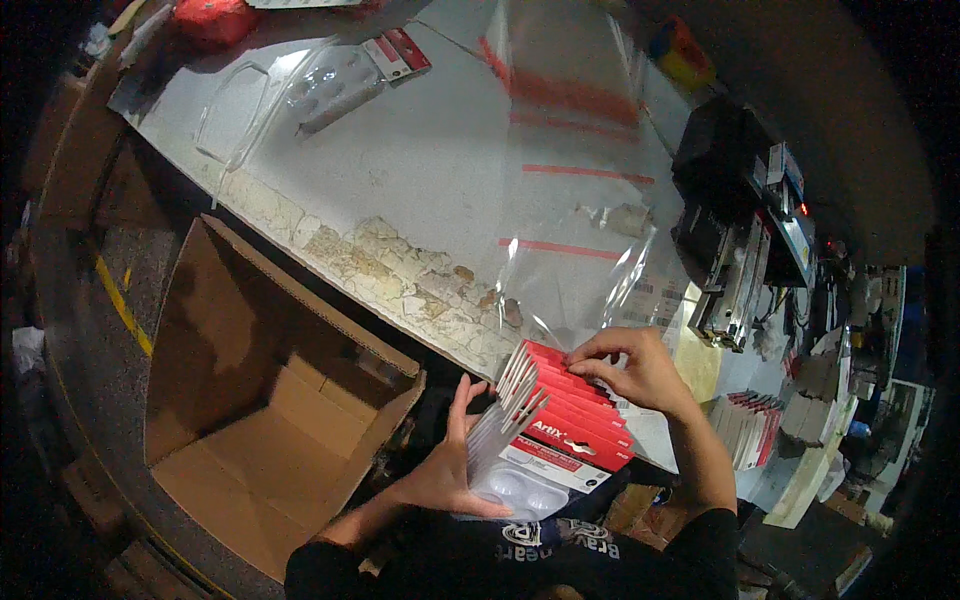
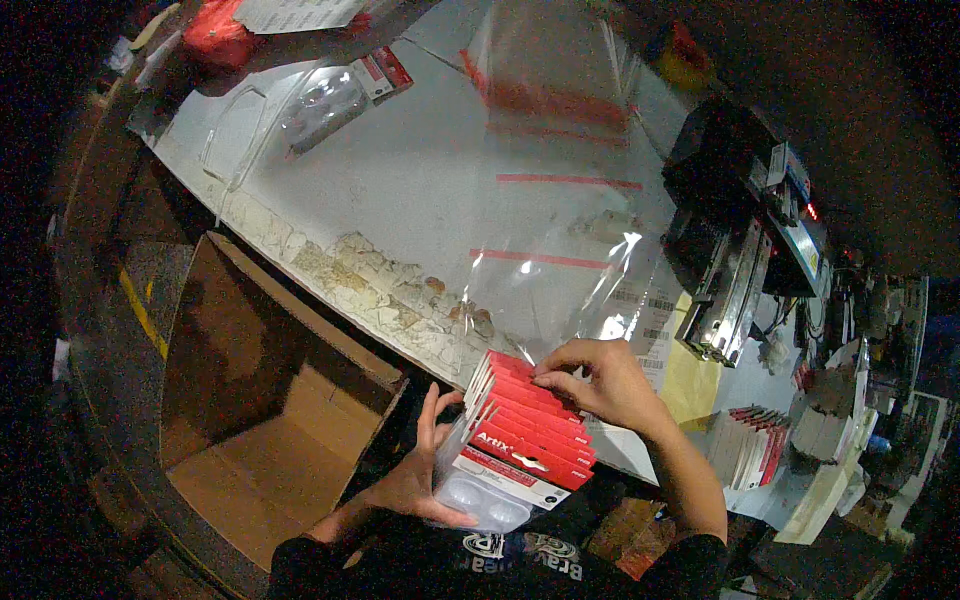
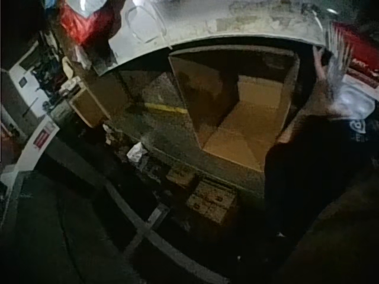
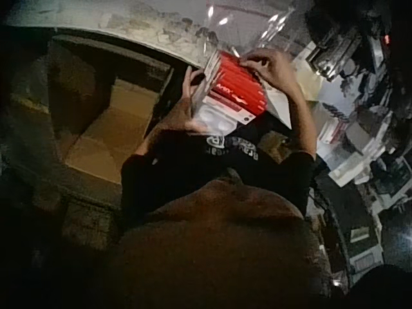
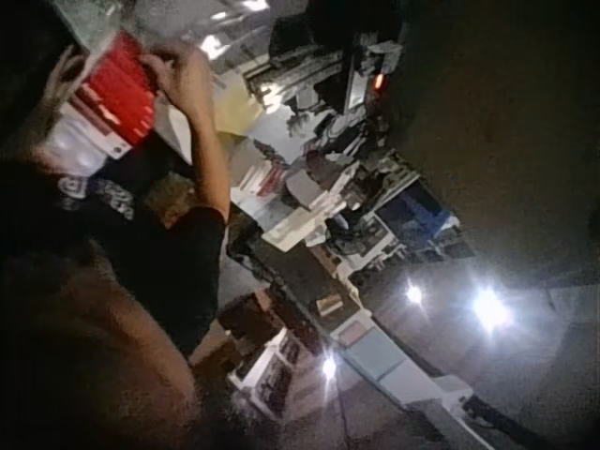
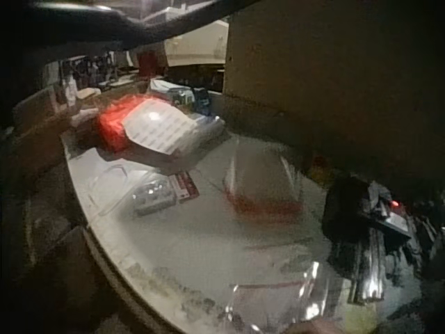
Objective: The person repeatedly picks plastic mixing palettes and their red-and-white labels, inserts the palettes into clear plastic bags, and affixes the labels to the sealed bags. The labeled packages are stacked on the table and later placed into a cardboard box.
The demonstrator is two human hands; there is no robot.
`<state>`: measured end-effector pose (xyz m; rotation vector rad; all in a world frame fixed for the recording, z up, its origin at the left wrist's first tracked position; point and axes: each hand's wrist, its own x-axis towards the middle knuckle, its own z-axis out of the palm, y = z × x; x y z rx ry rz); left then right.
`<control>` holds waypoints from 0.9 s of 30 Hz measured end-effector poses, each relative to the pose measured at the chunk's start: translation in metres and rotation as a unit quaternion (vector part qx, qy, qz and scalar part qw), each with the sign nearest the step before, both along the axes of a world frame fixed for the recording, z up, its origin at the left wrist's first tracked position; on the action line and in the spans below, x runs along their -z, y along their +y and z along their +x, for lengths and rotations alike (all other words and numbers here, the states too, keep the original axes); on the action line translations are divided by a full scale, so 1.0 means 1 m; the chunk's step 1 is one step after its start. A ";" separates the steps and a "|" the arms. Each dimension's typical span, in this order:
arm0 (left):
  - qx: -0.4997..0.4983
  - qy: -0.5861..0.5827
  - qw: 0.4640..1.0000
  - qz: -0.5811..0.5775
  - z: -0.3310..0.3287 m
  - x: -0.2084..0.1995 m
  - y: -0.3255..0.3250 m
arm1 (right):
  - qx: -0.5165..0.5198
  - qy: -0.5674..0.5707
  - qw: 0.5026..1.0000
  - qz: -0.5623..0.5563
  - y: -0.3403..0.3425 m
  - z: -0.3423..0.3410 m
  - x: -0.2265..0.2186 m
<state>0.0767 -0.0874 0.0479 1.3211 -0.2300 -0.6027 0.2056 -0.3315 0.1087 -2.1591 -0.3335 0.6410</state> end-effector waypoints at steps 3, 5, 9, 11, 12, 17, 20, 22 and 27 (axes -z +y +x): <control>-0.013 0.003 1.000 -0.010 -0.002 0.000 0.000 | -0.011 -0.045 0.999 -0.024 0.003 0.007 0.003; -0.045 -0.011 0.998 -0.039 -0.003 0.000 -0.001 | -0.036 0.010 0.999 -0.010 0.000 0.005 0.004; -0.006 -0.078 0.996 0.033 0.003 0.003 0.003 | -0.031 0.041 0.999 -0.008 0.007 0.005 0.017; 0.028 -0.032 0.999 0.013 0.005 0.006 0.004 | -0.024 0.053 0.998 -0.010 0.009 0.007 0.011; 0.015 -0.022 1.000 0.011 0.004 0.007 0.003 | -0.026 0.053 0.998 -0.009 0.010 0.008 0.003; -0.033 -0.049 0.996 0.074 -0.002 0.007 -0.005 | -0.019 0.054 0.993 -0.101 0.020 -0.005 -0.049; -0.069 -0.067 0.994 0.051 -0.004 0.006 -0.008 | -0.002 -0.124 0.972 -0.200 0.046 -0.031 -0.025; -0.038 -0.136 0.980 0.137 -0.004 0.004 -0.007 | -0.004 -0.121 0.965 -0.232 0.061 -0.042 0.013; 0.013 -0.175 0.958 0.227 -0.002 -0.004 -0.002 | -0.009 -0.316 0.939 -0.135 0.050 -0.057 0.053</control>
